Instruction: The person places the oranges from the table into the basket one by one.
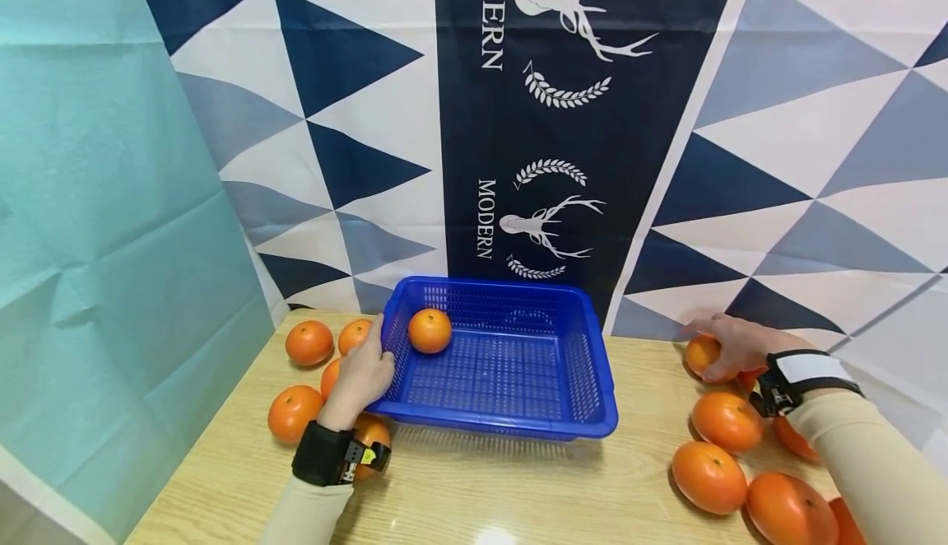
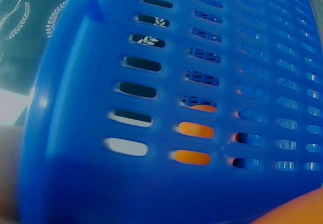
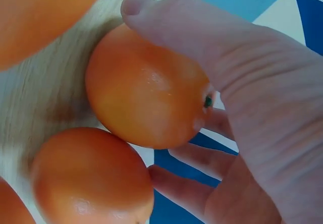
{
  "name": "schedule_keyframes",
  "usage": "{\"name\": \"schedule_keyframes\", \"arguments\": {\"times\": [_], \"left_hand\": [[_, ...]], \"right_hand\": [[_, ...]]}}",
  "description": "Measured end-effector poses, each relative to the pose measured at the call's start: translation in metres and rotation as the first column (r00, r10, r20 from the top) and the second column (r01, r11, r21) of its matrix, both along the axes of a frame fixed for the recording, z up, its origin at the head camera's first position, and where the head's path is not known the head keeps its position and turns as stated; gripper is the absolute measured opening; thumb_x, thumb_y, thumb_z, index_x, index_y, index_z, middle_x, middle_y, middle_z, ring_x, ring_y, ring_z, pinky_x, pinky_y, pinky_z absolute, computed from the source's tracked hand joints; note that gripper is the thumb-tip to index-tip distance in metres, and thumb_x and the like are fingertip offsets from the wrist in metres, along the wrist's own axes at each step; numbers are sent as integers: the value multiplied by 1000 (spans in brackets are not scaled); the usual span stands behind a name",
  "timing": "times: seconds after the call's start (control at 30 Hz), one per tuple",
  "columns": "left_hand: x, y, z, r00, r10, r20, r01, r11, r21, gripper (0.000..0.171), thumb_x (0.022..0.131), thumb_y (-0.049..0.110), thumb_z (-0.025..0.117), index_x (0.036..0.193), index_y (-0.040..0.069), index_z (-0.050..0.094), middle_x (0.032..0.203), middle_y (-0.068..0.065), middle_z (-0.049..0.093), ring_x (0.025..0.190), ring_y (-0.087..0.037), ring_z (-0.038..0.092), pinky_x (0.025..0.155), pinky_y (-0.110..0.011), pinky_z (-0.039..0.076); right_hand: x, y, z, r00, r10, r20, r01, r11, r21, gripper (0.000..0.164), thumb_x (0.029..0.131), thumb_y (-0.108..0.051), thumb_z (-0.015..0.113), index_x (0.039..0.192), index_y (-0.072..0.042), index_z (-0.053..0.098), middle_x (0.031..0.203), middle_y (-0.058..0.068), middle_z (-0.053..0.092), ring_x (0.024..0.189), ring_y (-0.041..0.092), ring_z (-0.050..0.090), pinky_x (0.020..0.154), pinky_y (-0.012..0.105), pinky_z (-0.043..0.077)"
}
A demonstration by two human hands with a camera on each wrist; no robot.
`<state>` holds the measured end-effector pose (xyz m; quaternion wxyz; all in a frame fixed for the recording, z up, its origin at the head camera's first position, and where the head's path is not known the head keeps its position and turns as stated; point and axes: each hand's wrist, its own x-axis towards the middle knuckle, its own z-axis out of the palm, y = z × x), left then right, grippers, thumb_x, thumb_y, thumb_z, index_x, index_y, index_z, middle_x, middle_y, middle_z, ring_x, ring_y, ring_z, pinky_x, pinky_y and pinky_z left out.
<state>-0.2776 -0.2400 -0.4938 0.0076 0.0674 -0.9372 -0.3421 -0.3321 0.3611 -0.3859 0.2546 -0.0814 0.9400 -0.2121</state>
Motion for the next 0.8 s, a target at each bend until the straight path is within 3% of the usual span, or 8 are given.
{"name": "schedule_keyframes", "arguments": {"times": [0.03,0.1,0.13,0.37,0.63,0.8], "left_hand": [[0,0,0,1000,4,3,-4,1000,3,77,112,24,45,182,13,15,173,-28,51,134,-49,70,119,-74,52],[1,0,1,1000,3,7,-3,1000,0,77,112,24,45,182,13,14,173,-28,51,136,-49,69,119,-74,52],[1,0,1,1000,2,9,-2,1000,0,77,113,23,44,182,12,14,173,-28,50,136,-49,70,118,-74,52],[0,2,4,1000,14,22,-14,1000,4,76,113,24,44,182,13,14,174,-28,49,137,-50,68,119,-74,52],[6,6,13,1000,13,27,-13,1000,16,76,113,23,45,182,12,15,173,-29,50,128,-48,71,117,-75,53],[14,10,22,1000,13,11,-14,1000,19,75,112,20,44,181,9,17,173,-30,50,132,-50,70,119,-76,51]], "right_hand": [[4,-1,0,996,-75,56,78,996,-49,83,98,-18,85,169,-13,43,146,32,54,122,44,59,99,49,59],[11,-2,0,964,-207,168,230,964,-135,89,99,-19,82,174,-19,35,154,32,49,128,46,57,100,49,58],[12,-3,-1,959,-222,174,247,959,-137,90,99,-20,83,174,-20,34,155,32,50,129,46,57,99,49,58],[10,-8,-5,965,-193,178,222,962,-160,77,96,-11,78,164,-13,42,143,24,66,118,32,69,97,43,61],[11,-9,-4,937,-252,242,300,936,-187,65,102,-15,77,159,-14,44,135,22,68,114,34,70,93,42,61],[10,-9,-4,947,-230,224,273,944,-186,62,102,-14,77,156,-12,46,134,21,69,112,31,71,92,42,62]]}}
